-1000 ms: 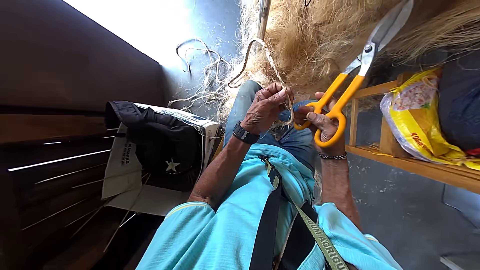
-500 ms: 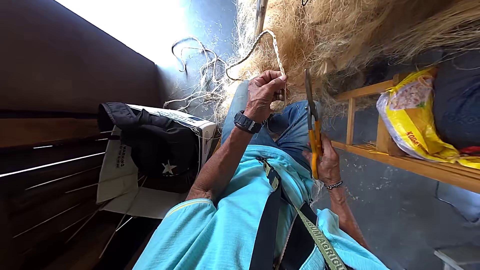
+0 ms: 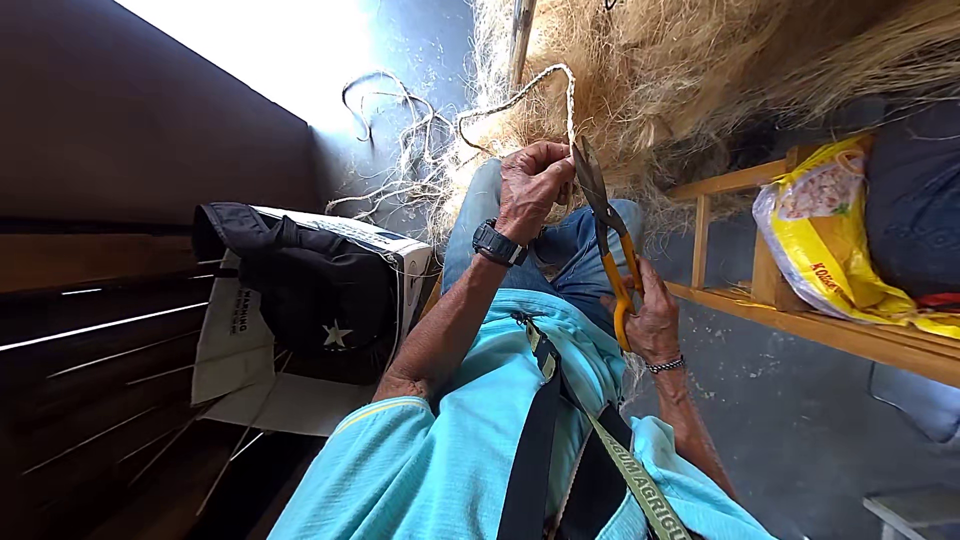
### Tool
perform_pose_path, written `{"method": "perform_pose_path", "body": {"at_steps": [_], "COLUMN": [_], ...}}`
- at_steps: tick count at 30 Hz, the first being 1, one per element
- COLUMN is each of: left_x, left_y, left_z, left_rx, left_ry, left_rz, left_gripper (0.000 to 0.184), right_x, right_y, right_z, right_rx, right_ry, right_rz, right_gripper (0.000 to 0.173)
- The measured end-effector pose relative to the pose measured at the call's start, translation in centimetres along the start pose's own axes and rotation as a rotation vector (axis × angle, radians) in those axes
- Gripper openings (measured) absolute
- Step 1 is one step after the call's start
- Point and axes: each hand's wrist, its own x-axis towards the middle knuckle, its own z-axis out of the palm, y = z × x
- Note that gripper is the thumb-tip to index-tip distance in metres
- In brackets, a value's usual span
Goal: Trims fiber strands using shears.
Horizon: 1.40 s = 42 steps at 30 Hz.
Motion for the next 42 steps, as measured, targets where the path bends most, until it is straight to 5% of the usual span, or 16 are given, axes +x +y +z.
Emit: {"method": "perform_pose_path", "body": {"at_steps": [19,42], "left_x": [0.2,-0.3], "left_y": [-0.2,-0.1], "left_z": [-1.4,-1.3], "left_rx": [0.399,0.678], "left_ry": [-0.003,-0.014], "left_rz": [0.084,0.401], "left_gripper": [0.007,0.009], "right_x": [0.8,0.6], "right_y": [0.6,1.1], "right_z": [-1.3,-2.6], "right_rx": [-0.147,-0.105], "right_ry": [0.099,0.079], "right_rz": [-0.084,-0.125], "right_gripper": [0.069,0.065]}}
